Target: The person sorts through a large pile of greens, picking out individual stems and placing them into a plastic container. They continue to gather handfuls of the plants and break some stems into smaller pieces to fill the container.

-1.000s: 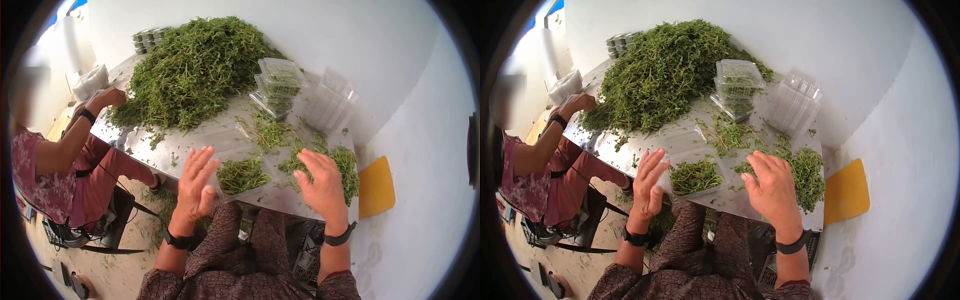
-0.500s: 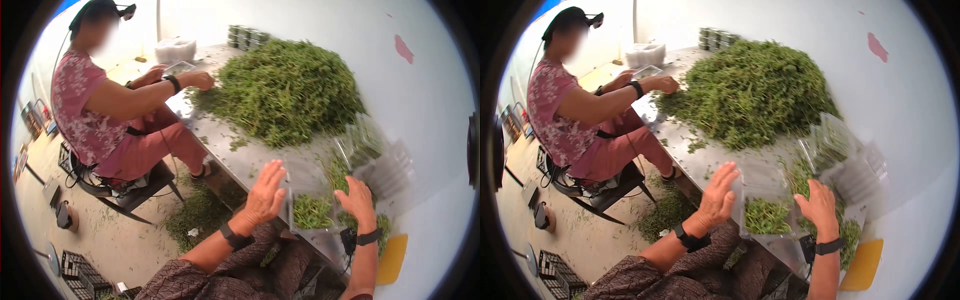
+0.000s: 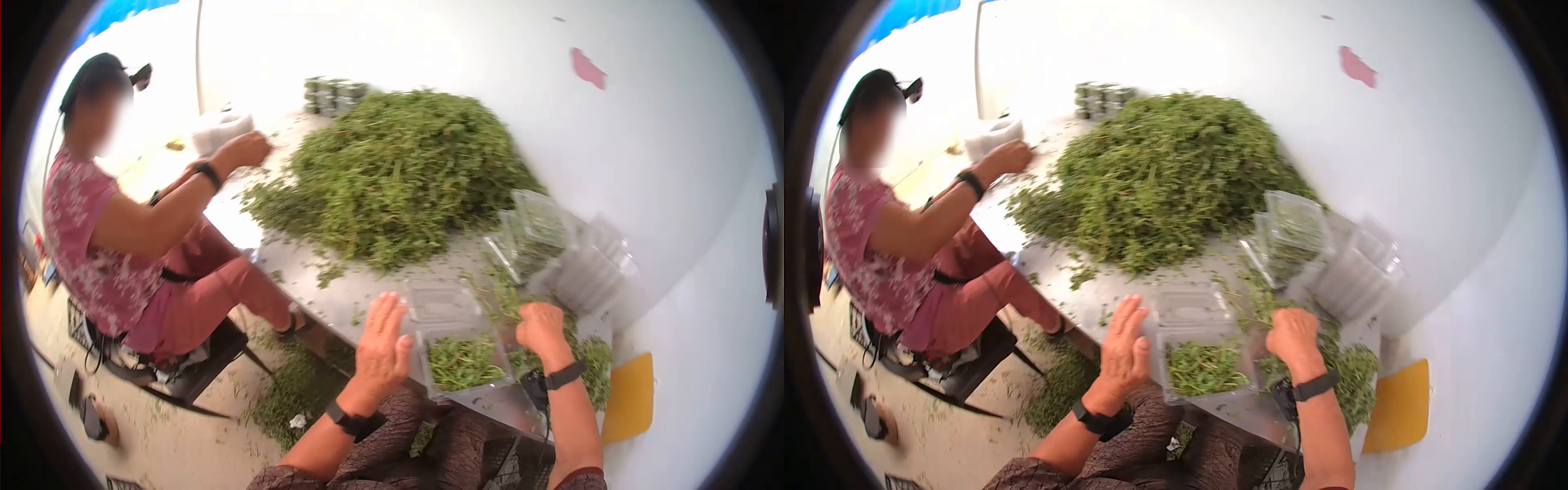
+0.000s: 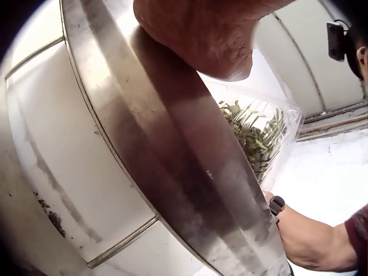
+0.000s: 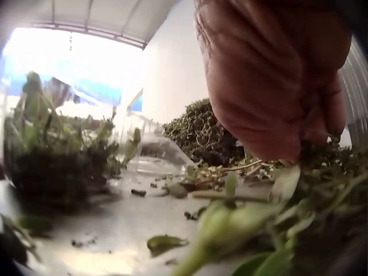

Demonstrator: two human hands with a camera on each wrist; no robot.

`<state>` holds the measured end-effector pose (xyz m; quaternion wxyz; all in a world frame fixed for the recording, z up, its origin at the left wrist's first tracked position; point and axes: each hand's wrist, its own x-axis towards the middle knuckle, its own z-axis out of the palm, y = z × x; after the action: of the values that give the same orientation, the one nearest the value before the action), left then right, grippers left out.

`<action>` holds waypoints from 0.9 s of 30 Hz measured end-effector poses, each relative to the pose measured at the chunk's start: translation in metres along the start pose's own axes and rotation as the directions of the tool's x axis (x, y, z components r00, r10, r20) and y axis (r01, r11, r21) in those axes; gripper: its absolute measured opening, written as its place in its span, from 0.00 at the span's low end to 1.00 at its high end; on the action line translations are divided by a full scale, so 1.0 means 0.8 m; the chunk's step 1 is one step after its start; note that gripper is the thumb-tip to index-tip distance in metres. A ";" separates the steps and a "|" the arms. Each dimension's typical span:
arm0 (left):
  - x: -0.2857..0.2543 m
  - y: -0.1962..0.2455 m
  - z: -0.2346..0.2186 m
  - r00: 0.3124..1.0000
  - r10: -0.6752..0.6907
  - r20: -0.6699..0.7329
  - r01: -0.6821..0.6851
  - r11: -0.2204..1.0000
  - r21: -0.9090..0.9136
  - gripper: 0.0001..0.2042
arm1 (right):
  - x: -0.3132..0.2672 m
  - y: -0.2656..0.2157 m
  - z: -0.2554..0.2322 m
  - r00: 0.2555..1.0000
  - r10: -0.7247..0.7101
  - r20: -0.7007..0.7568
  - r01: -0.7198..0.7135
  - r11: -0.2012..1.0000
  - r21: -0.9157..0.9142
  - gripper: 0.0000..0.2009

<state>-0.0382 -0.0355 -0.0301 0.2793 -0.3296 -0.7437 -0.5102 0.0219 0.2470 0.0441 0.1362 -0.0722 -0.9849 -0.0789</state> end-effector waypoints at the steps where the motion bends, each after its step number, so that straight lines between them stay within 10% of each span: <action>1: 0.000 -0.002 0.000 1.000 -0.010 -0.016 0.010 1.000 0.022 0.20 | -0.003 0.001 -0.009 0.999 0.041 -0.006 -0.041 0.999 -0.011 0.06; 7: 0.000 -0.004 0.000 1.000 0.001 -0.011 0.000 0.999 0.048 0.22 | -0.025 0.019 -0.066 0.952 0.246 -0.181 -0.148 0.890 0.431 0.08; 9: 0.000 -0.004 -0.002 1.000 -0.011 -0.020 0.012 0.999 0.050 0.22 | -0.036 0.031 -0.076 0.937 0.333 -0.109 -0.069 0.481 0.874 0.07; 14: -0.001 -0.007 -0.007 0.999 -0.035 0.004 0.035 0.999 -0.020 0.21 | -0.064 0.025 -0.082 0.908 0.418 -0.020 -0.169 0.409 0.897 0.07; 16: 0.000 -0.008 -0.018 0.998 -0.062 -0.023 0.056 0.976 -0.210 0.21 | -0.073 0.023 -0.093 0.877 0.481 -0.017 -0.041 0.110 0.993 0.08; 22: 0.014 0.066 -0.056 0.992 0.026 -0.123 -0.070 0.927 -0.368 0.22 | -0.102 0.006 -0.095 0.892 0.448 0.053 0.006 -0.129 0.992 0.08; 27: 0.008 0.135 -0.046 0.984 -0.053 0.167 0.159 0.674 -0.722 0.23 | -0.120 -0.048 -0.106 0.902 0.425 0.075 0.058 -0.292 0.955 0.09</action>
<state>0.0441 -0.0403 0.0487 0.0441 -0.4028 -0.5122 -0.7572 0.1290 0.1832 0.0926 0.2986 -0.0793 -0.5961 0.7411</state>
